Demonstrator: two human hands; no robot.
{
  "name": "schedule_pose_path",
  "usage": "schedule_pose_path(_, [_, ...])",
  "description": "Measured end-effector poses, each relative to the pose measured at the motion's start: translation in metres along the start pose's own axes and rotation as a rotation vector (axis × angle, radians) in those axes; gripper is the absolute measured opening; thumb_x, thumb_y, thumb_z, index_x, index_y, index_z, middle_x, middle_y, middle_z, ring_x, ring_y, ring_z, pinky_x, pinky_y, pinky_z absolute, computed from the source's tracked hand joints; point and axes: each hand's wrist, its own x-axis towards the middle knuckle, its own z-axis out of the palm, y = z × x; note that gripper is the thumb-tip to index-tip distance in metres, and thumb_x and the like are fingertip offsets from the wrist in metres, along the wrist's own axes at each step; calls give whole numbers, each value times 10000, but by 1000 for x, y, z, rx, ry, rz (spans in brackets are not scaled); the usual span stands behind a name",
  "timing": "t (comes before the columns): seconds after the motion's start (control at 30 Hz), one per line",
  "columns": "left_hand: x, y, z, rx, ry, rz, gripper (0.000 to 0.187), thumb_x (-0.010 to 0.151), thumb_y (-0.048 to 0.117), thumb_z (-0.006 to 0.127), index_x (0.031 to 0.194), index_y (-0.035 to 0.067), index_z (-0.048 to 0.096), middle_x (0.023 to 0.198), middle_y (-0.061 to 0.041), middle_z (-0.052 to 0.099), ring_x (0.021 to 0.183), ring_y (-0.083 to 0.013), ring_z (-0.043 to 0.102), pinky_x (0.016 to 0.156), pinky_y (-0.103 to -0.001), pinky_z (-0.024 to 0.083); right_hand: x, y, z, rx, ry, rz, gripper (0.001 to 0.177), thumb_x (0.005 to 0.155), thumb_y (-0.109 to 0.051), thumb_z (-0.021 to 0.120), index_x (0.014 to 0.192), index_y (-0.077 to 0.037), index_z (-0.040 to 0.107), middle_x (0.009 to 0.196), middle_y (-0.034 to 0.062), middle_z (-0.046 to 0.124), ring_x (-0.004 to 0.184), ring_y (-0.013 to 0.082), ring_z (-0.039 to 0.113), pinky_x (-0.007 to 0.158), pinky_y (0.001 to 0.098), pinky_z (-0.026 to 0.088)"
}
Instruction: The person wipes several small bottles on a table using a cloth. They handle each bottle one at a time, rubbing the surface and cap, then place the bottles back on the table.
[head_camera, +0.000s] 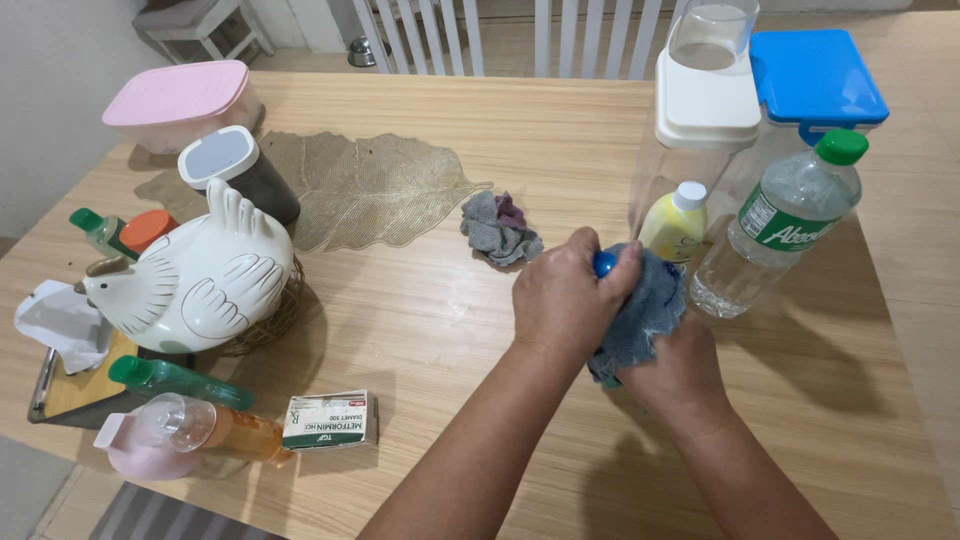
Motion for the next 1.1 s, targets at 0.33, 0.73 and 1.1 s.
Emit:
schedule_pose_path(0.33, [12, -15, -7, -384, 33, -17, 528, 838, 571, 702, 729, 60, 630, 825, -112, 620, 721, -224, 624, 640, -360, 542, 2, 15, 1, 175, -147, 111, 423, 700, -168, 811, 1096, -102, 680, 964, 62, 769, 879, 239, 754, 789, 366, 578])
schedule_pose_path(0.73, [29, -31, 11, -351, 180, -108, 617, 960, 571, 627, 652, 41, 564, 796, -82, 584, 706, -205, 574, 654, -374, 492, 13, -14, 18, -87, -6, -59, 493, 728, -213, 833, 1168, -94, 646, 988, 133, 728, 890, 349, 715, 759, 432, 565])
schedule_pose_path(1.1, [46, -41, -8, -1093, 161, -620, 542, 939, 530, 613, 678, 56, 603, 667, -100, 661, 627, -148, 625, 636, -285, 541, -3, 44, 10, 649, -290, 163, 545, 777, -110, 769, 1298, -49, 624, 1157, 74, 741, 1050, 174, 699, 941, 346, 558])
